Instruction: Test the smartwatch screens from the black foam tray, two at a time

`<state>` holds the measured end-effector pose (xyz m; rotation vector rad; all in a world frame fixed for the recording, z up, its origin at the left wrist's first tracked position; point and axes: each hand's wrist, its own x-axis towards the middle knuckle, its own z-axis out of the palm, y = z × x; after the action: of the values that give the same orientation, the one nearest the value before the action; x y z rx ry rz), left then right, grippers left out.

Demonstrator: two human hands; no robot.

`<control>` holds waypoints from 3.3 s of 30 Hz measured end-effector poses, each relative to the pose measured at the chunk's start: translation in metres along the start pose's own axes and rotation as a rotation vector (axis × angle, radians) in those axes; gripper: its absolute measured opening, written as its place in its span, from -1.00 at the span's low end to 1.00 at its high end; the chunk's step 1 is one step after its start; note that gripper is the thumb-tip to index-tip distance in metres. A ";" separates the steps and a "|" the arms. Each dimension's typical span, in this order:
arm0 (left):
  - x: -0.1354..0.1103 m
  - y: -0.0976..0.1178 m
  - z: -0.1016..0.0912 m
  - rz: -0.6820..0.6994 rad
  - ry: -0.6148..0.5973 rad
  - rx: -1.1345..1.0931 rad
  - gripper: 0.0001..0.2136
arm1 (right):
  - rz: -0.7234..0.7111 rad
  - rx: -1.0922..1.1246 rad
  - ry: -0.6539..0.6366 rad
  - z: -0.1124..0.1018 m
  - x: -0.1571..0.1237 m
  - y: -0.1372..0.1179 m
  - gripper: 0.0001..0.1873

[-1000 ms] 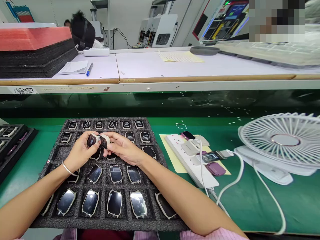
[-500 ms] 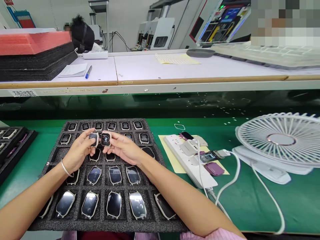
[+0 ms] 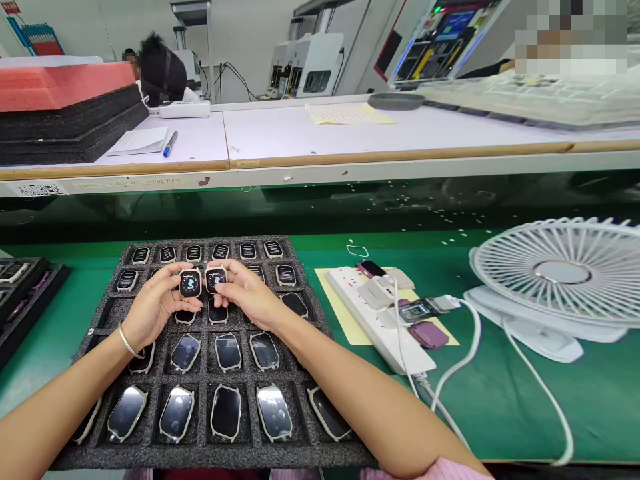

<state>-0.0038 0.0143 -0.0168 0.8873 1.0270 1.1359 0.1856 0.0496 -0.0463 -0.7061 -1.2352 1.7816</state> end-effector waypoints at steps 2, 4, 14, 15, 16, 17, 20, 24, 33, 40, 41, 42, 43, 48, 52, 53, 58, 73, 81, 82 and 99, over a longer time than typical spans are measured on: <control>0.000 -0.001 0.000 0.001 0.003 0.015 -0.64 | -0.016 -0.025 -0.007 0.000 0.000 0.001 -0.60; 0.001 -0.002 0.000 0.007 0.004 0.028 -0.65 | -0.020 -0.038 -0.013 -0.001 0.000 0.002 -0.60; 0.000 -0.004 0.002 0.016 -0.007 0.074 -0.64 | -0.037 -0.095 -0.019 -0.001 -0.001 0.002 -0.65; 0.000 -0.004 0.002 0.017 -0.009 0.077 -0.65 | -0.039 -0.102 -0.017 -0.001 -0.001 0.002 -0.66; 0.000 -0.004 0.002 0.020 -0.010 0.079 -0.65 | -0.039 -0.110 -0.016 -0.001 0.000 0.002 -0.66; 0.000 -0.004 0.002 0.024 -0.010 0.082 -0.65 | -0.038 -0.115 -0.015 -0.001 0.000 0.002 -0.66; 0.001 -0.005 0.002 0.036 -0.009 0.091 -0.65 | -0.041 -0.118 -0.021 -0.002 0.000 0.002 -0.65; 0.000 -0.006 0.002 0.044 -0.009 0.105 -0.66 | -0.058 -0.135 -0.037 -0.003 -0.001 0.003 -0.62; 0.001 -0.007 0.002 0.059 -0.006 0.119 -0.67 | -0.079 -0.148 -0.057 -0.005 -0.001 0.005 -0.62; -0.001 -0.005 0.003 0.060 -0.026 0.093 -0.63 | -0.086 -0.101 -0.073 -0.001 -0.001 0.003 -0.51; -0.001 -0.006 0.003 0.062 -0.031 0.093 -0.62 | -0.092 -0.103 -0.065 -0.001 -0.001 0.003 -0.51; -0.001 -0.006 0.003 0.059 -0.035 0.093 -0.61 | -0.094 -0.109 -0.056 0.000 -0.001 0.003 -0.52; 0.000 -0.006 0.003 0.052 -0.034 0.093 -0.61 | -0.089 -0.116 -0.045 0.000 -0.001 0.003 -0.55; 0.000 -0.005 0.003 -0.012 -0.023 0.062 -0.69 | -0.003 -0.080 0.006 -0.002 0.000 0.004 -0.72; -0.001 -0.004 0.003 -0.014 -0.036 0.052 -0.68 | -0.002 -0.074 0.002 -0.003 0.000 0.002 -0.68; -0.002 -0.004 0.003 -0.012 -0.041 0.052 -0.68 | -0.007 -0.080 -0.004 -0.002 -0.001 0.001 -0.68; -0.003 -0.004 0.002 -0.005 -0.055 0.055 -0.69 | -0.024 -0.080 -0.018 -0.002 -0.001 0.000 -0.66; -0.003 -0.003 0.003 0.002 -0.048 0.058 -0.71 | -0.055 -0.104 -0.043 -0.001 -0.002 -0.002 -0.68; -0.002 -0.005 0.001 0.017 -0.043 0.053 -0.69 | -0.018 -0.077 -0.058 -0.003 -0.003 -0.001 -0.66; -0.002 -0.005 0.001 0.017 -0.037 0.061 -0.68 | -0.020 -0.080 -0.055 -0.003 -0.002 -0.001 -0.66; -0.030 0.024 0.014 0.078 -0.248 0.038 -0.48 | -0.043 -0.003 -0.026 0.002 0.001 -0.004 -0.49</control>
<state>0.0002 -0.0107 0.0151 1.0770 0.8184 1.0433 0.1846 0.0504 -0.0419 -0.6550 -1.2616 1.7595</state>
